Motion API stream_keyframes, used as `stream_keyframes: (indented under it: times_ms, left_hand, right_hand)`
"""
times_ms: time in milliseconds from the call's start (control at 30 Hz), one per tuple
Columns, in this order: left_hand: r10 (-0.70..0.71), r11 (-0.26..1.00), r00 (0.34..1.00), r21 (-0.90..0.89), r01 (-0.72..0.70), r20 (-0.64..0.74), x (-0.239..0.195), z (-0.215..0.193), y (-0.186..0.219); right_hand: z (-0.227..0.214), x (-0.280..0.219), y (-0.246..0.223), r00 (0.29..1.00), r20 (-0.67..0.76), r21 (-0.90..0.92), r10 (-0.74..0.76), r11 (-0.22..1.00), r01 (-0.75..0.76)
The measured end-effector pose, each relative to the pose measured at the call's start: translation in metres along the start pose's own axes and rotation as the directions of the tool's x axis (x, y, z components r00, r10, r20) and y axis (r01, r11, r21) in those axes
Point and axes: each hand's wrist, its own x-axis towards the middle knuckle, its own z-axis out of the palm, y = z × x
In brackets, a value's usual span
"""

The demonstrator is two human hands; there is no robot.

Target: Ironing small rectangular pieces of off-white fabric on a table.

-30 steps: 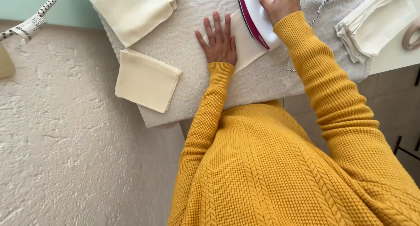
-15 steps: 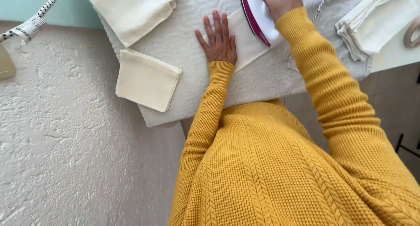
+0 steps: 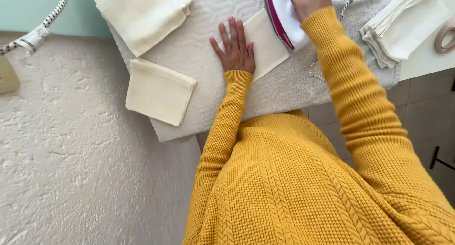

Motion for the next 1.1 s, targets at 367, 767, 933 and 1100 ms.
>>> stream_keyframes:
  times_ms: [367, 767, 933, 1100]
  left_hand:
    - [0.013, 1.0, 0.998, -0.001, -0.013, 0.06, -0.003, -0.008, 0.0]
    - [0.013, 0.999, 0.995, 0.053, -0.008, -0.095, 0.004, 0.022, -0.009]
    - [0.089, 0.996, 0.95, -0.006, -0.095, -0.301, 0.021, 0.009, -0.009]
    - [0.041, 0.991, 0.998, -0.128, -0.036, 0.042, 0.04, -0.025, -0.01]
  right_hand:
    - [-0.002, -0.083, -0.04, 0.985, 0.124, -0.2, 0.122, 0.975, -0.096]
    - [-0.025, -0.091, -0.031, 0.981, 0.101, -0.189, 0.163, 0.972, -0.142]
    - [-0.054, -0.102, 0.009, 0.994, 0.005, -0.186, 0.109, 0.977, -0.107]
    - [-0.102, -0.111, -0.01, 0.977, 0.061, 0.037, 0.202, 0.978, -0.205]
